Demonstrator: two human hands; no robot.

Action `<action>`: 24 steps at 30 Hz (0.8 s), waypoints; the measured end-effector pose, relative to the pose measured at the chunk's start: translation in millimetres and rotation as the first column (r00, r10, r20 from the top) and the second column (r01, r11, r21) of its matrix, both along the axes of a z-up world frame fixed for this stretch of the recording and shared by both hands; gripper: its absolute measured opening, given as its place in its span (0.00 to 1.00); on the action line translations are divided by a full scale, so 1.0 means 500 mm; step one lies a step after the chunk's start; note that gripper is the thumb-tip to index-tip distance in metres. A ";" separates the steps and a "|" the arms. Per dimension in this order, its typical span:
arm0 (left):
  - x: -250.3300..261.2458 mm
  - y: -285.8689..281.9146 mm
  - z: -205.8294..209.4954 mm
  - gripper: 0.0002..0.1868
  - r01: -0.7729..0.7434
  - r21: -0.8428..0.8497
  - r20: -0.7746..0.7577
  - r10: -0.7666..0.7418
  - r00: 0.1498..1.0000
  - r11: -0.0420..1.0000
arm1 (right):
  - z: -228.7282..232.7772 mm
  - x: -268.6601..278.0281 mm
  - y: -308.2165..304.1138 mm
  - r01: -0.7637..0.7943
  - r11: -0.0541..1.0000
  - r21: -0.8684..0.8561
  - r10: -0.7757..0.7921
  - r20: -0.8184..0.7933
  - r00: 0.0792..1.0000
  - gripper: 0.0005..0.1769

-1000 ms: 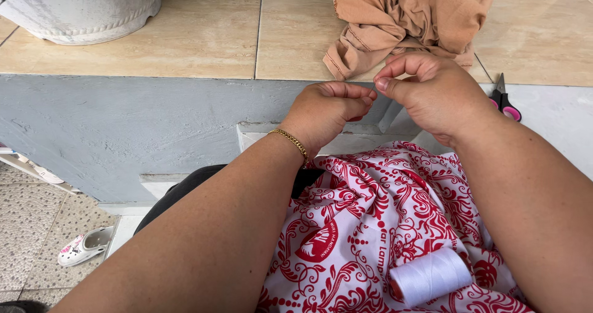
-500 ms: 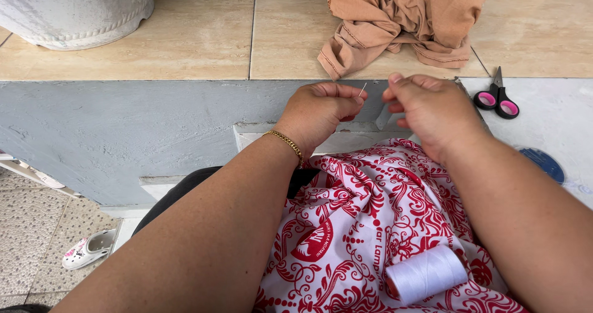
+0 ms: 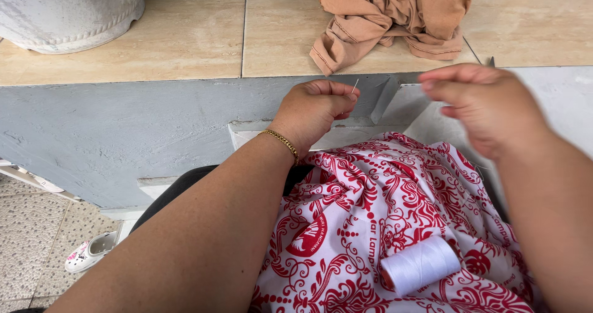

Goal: The person sews a seam on a tan garment resting on their lap using a needle and thread, pulling stitches taut by hand. They cut the thread with scissors, stretch and check the sewn fabric, then unwind thread from the spool and re-thread the needle.

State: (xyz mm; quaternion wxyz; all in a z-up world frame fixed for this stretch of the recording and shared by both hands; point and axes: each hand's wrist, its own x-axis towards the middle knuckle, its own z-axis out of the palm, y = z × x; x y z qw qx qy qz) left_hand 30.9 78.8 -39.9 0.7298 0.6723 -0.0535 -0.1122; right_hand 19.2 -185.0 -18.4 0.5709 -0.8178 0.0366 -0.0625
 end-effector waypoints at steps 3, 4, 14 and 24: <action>-0.004 -0.006 0.006 0.11 0.000 0.028 0.006 0.000 1.000 1.000 | 0.010 -0.017 -0.132 0.093 0.995 -0.030 -0.091 0.046 0.995 0.10; -0.005 -0.009 0.007 0.11 0.002 0.037 -0.005 -0.002 1.000 0.999 | 0.009 -0.024 -0.173 0.127 0.992 -0.022 -0.126 0.044 0.991 0.10; -0.030 -0.024 -0.009 0.10 0.011 0.034 0.086 -0.014 0.996 0.999 | -0.052 -0.165 -0.252 0.041 0.994 -0.097 -0.091 -0.605 0.791 0.19; -0.082 -0.029 0.001 0.09 -0.044 0.111 0.127 0.030 0.991 0.993 | -0.076 -0.205 -0.157 0.127 0.928 0.351 0.116 -0.596 0.794 0.32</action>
